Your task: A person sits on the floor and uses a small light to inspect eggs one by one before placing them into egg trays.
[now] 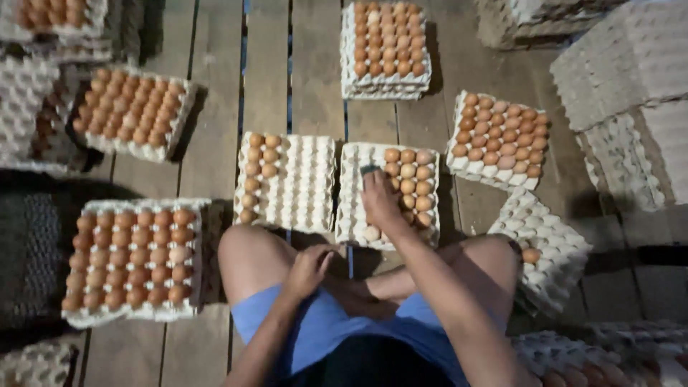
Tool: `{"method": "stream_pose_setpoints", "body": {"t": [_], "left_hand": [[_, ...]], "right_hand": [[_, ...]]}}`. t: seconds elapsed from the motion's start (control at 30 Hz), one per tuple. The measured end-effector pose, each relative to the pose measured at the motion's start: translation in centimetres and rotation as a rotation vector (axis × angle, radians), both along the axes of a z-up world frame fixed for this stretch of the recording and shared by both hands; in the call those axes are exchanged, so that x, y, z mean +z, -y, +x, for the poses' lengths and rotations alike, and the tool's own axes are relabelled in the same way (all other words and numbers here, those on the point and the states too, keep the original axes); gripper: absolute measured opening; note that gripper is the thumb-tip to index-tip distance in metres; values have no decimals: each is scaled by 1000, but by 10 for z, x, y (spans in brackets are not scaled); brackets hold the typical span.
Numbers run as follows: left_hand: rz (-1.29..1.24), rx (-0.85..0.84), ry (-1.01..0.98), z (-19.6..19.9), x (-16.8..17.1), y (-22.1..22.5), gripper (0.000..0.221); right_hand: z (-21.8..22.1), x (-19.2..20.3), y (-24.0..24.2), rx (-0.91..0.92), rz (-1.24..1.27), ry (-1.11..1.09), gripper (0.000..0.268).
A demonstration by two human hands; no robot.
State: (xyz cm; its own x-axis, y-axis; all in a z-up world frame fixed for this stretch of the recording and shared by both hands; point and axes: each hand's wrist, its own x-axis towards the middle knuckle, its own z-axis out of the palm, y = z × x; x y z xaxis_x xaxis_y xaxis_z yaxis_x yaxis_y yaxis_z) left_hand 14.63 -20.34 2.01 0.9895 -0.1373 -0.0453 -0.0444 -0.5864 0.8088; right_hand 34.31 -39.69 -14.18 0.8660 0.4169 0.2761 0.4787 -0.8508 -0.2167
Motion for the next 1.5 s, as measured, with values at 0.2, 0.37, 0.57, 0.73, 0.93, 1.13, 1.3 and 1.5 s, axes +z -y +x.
{"method": "stream_pose_setpoints", "body": {"t": [0.2,0.37,0.57,0.73,0.93,1.13,1.3,1.5], "left_hand": [[-61,150,-236,18,-55,-6,25],[-100,362,-313,58,-131,-50,33],[26,507,-272,102,-146,-90,33],[268,602,-197,122,-174,-137,30],[233,625,-208,145,-169,-152,29],[639,377,-136,144,-121,-141,46],[803,208,-76,153,-105,-148,51],[859,249,56,179,-146,-151,34]], "right_hand": [[10,-8,2,-123,-64,-36,47],[1,28,-10,-13,3,106,21],[-19,60,-30,67,180,135,33],[-41,46,-76,227,476,-136,35],[-60,38,-120,209,365,-205,30],[-59,34,-150,28,-2,-550,31],[-55,19,-154,94,-93,-406,48],[-49,12,-149,59,7,-445,40]]}}
